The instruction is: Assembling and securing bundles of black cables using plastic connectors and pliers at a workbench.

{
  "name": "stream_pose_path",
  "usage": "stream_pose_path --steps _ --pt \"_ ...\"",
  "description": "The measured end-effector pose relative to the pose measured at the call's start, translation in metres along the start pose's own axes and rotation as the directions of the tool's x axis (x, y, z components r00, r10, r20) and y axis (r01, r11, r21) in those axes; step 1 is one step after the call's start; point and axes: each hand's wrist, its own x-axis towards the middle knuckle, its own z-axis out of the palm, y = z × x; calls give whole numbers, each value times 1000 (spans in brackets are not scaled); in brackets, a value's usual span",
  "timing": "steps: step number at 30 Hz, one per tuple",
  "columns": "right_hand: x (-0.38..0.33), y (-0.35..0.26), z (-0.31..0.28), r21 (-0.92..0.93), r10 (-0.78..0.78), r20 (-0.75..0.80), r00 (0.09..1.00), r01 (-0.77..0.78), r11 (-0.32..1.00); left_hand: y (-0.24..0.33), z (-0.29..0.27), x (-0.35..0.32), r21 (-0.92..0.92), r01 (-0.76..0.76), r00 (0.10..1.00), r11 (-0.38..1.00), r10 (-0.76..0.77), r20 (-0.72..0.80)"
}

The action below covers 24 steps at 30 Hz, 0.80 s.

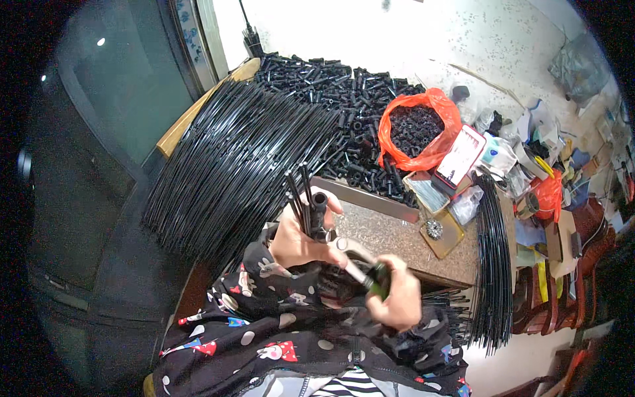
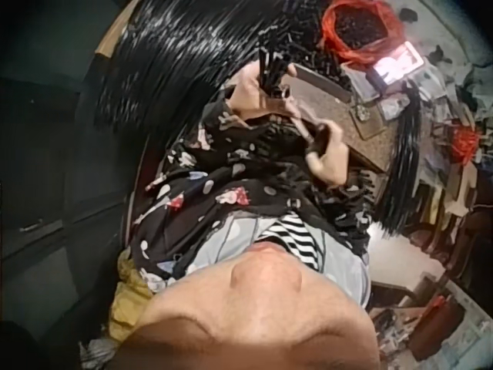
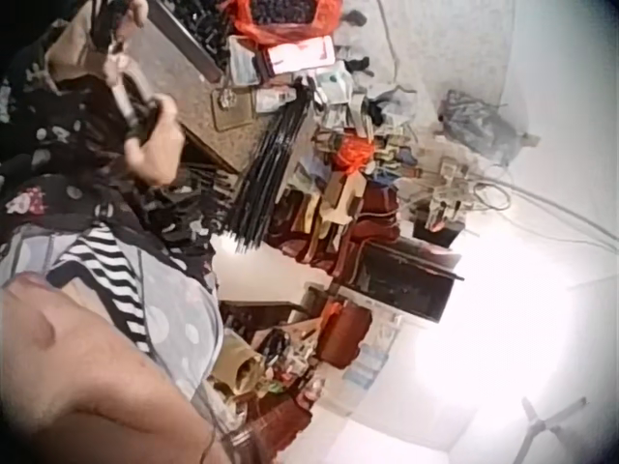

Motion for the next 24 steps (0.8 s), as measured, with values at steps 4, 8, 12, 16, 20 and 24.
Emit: stream_pose_path --steps 4,8,12,16,20,24 --pt "1 -13 -17 -308 -149 -52 987 126 943 -1 -2 -11 -233 133 990 963 -138 -4" --pt "-20 -15 3 432 133 544 828 -412 802 -14 5 -6 -303 73 996 950 -57 63" --pt "-20 1 3 624 10 710 704 -636 453 -5 10 -7 -39 20 1000 999 -19 9" --pt "-11 -3 -16 561 -18 811 585 -767 313 -4 11 -11 -27 78 996 997 -79 -51" --pt "-19 -1 -12 539 83 794 602 -761 360 -6 11 -12 1 59 997 998 -59 -47" --pt "-26 2 11 541 244 731 637 -759 362 -22 28 -11 -69 131 984 989 -139 -114"
